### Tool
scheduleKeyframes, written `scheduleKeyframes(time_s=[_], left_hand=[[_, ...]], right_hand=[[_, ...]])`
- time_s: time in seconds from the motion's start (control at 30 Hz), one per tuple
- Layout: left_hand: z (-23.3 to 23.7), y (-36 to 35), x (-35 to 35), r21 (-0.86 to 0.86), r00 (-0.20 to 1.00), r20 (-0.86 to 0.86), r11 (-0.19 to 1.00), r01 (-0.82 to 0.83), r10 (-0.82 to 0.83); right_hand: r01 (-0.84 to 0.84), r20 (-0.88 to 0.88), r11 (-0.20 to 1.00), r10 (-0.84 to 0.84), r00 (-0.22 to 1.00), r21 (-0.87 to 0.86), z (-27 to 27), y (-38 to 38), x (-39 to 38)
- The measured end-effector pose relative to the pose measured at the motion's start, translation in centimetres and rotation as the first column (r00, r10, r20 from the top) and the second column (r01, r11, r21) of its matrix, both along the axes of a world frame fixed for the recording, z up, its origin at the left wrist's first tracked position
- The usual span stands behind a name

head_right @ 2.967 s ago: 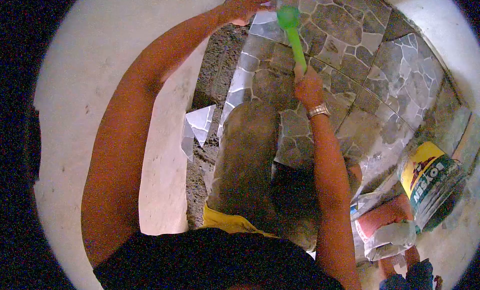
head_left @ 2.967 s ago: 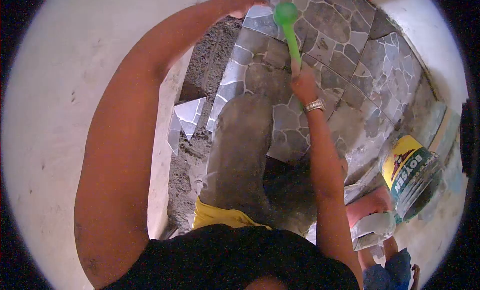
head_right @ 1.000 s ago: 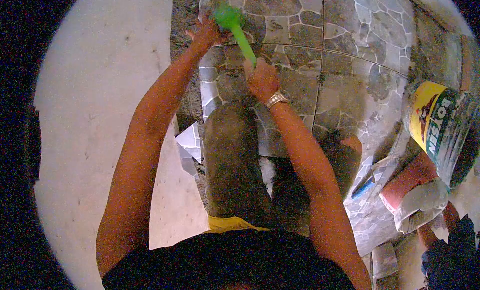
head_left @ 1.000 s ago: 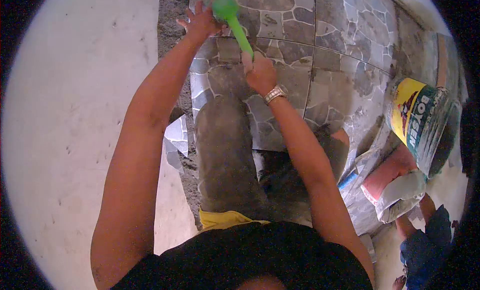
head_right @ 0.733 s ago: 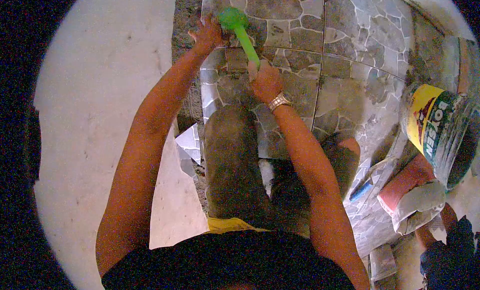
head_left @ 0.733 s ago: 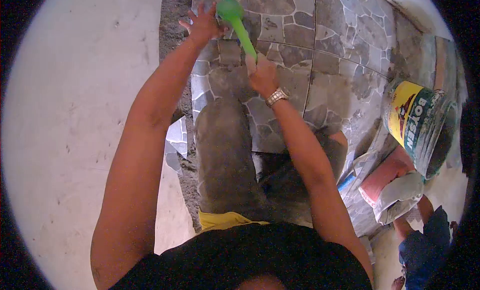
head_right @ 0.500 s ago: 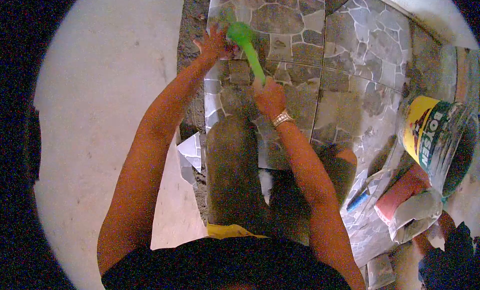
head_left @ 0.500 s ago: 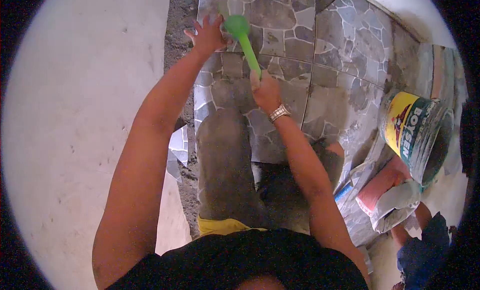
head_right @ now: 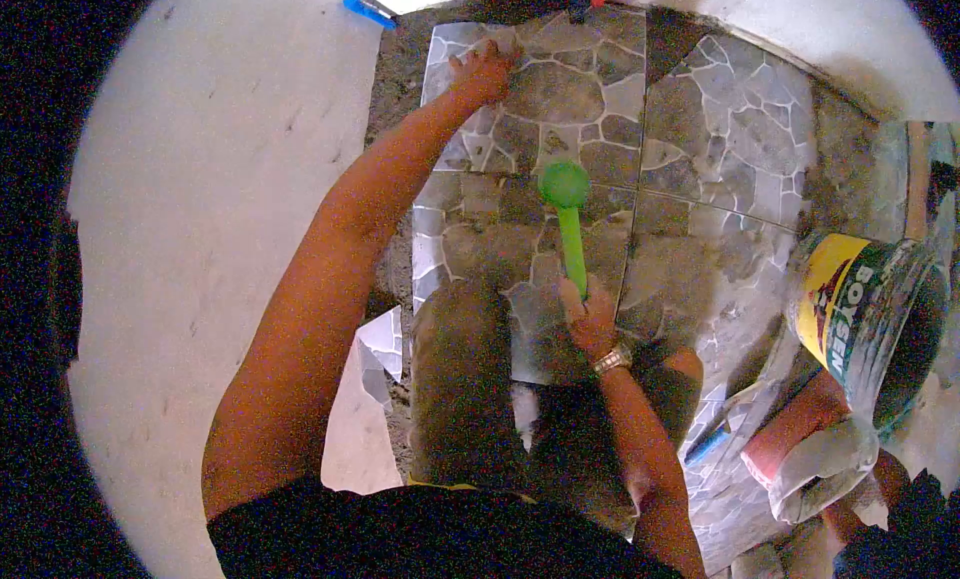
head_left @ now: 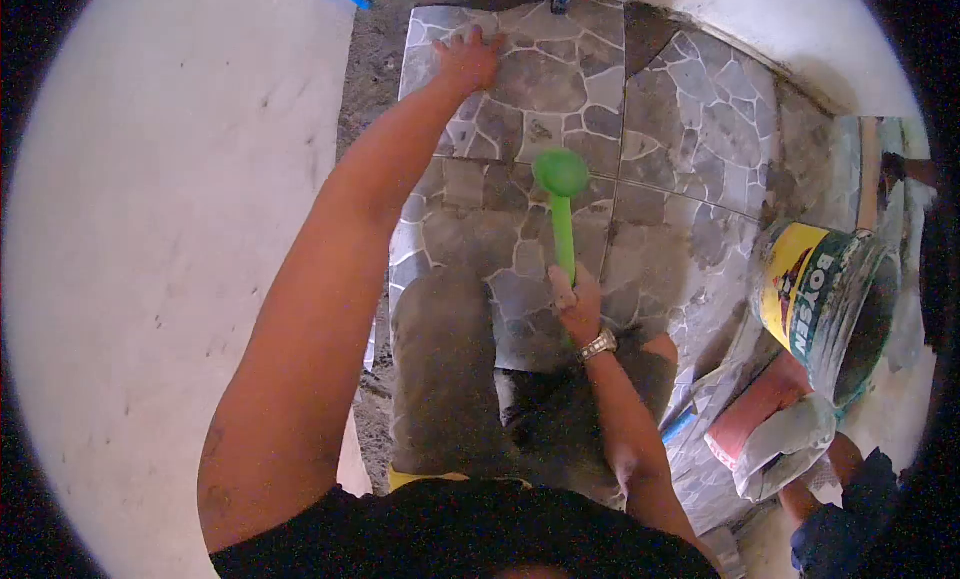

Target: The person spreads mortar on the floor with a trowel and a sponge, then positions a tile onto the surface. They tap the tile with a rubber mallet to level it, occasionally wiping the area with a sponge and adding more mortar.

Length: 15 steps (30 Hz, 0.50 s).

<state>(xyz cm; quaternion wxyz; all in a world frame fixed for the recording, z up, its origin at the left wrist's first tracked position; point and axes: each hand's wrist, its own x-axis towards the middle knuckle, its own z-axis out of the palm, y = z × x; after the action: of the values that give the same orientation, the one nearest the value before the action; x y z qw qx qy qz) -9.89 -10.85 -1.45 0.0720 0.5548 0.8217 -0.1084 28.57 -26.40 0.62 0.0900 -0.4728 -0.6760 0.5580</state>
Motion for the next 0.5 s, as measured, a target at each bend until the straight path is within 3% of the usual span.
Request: scheduleKeyframes(time_s=[0.1, 0.2, 0.3, 0.37, 0.43, 0.47, 0.5], left_hand=[[-1.2, 0.8, 0.1, 0.079, 1.0, -0.027, 0.997, -0.002, 0.004], [-2.7, 0.6, -0.4, 0.128, 0.994, -0.103, 0.99, 0.06, -0.047], [-2.5, 0.2, -1.9, -0.207, 0.965, 0.26, 0.973, 0.101, -0.045], [-2.1, -3.7, -1.0, -0.09, 0.973, 0.214, 0.993, -0.071, 0.088], [-1.2, -6.9, 1.4, -0.031, 0.961, 0.175, 0.977, -0.212, 0.214], [-0.6, -8.1, 2.9, -0.033, 0.948, 0.156, 0.961, -0.276, 0.277], [-0.3, -8.8, 3.8, -0.034, 0.929, 0.139, 0.939, -0.341, 0.342]], right_hand=[[-0.079, -0.091, 0.898, 0.131, 0.987, 0.433, -1.3, 0.8, 0.3], [0.014, 0.0, 1.0, -0.014, 1.0, 0.022, -0.8, 2.4, -1.4], [0.064, -0.091, 0.998, -0.063, 0.994, 0.011, 1.3, 3.9, -4.3], [0.008, -0.149, 0.945, 0.043, 0.988, 0.328, 2.4, 5.0, -6.4], [-0.004, -0.133, 0.962, 0.042, 0.99, 0.274, 3.5, 6.6, -9.8], [0.005, -0.089, 0.998, 0.0, 0.996, 0.058, 3.6, 7.7, -12.1], [-0.005, -0.104, 0.982, 0.025, 0.994, 0.191, 2.4, 8.5, -14.3]])
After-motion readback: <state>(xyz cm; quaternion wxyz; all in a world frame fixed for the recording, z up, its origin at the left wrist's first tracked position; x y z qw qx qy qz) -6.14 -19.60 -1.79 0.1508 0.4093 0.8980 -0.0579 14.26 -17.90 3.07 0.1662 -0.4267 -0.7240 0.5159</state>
